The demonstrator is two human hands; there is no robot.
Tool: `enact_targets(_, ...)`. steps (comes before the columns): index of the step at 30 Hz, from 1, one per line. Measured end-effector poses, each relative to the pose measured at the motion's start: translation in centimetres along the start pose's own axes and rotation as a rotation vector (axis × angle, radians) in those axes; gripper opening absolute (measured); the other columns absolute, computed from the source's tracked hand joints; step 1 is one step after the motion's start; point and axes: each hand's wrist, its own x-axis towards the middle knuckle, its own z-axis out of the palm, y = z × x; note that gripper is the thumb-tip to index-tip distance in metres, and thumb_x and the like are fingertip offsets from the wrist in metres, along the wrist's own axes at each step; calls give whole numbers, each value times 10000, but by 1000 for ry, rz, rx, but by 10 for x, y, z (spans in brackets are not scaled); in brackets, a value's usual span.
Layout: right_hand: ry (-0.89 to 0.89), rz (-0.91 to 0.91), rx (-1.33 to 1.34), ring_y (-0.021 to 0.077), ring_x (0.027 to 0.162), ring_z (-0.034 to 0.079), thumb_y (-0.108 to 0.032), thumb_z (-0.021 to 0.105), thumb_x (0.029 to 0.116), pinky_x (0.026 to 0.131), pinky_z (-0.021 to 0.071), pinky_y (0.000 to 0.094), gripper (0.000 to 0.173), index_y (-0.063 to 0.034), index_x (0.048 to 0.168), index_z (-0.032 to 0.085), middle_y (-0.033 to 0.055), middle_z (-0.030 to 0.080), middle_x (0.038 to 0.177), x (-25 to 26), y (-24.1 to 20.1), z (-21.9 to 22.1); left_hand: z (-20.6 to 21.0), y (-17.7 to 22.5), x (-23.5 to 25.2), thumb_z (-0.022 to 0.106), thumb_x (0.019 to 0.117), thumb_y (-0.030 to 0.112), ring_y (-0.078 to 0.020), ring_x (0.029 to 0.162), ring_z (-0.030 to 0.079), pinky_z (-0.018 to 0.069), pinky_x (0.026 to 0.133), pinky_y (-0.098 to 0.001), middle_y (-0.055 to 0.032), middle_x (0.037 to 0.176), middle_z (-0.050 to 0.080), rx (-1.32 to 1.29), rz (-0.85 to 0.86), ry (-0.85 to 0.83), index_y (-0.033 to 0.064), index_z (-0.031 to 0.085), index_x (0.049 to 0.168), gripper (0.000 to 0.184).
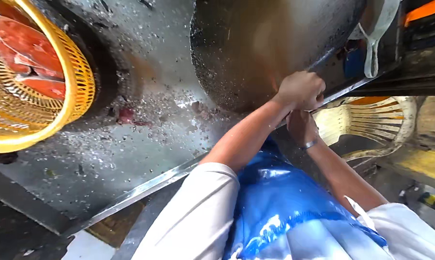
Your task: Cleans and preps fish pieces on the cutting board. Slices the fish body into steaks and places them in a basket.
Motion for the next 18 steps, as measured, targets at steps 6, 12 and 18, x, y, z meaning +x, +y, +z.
enact_targets(6, -14, 50, -55, 469, 1020, 701, -323, 437, 1086, 786, 556, 657, 405, 13, 1122, 660, 275, 699, 1086, -3, 1, -30, 3, -3, 0, 529, 980, 352, -223, 799, 713, 539, 648, -468, -27, 863, 725, -58, 51, 343, 150, 703, 864, 291)
enact_targets(12, 15, 16, -145, 486, 949, 710, -282, 446, 1075, 716, 549, 643, 361, 25, 1092, 635, 280, 702, 991, -12, 4, -50, 4, 4, 6, 579, 958, 291, -197, 713, 696, 517, 596, -433, -16, 789, 711, -126, 75, 618, 147, 695, 798, 245)
enact_targets(18, 27, -59, 8, 481, 1074, 686, -285, 439, 1091, 865, 552, 660, 413, 34, 1329, 552, 296, 682, 1145, 16, 6, -24, 15, -14, 0, 600, 971, 193, -211, 701, 700, 545, 605, -405, -79, 800, 714, -157, 61, 802, 63, 720, 833, 224)
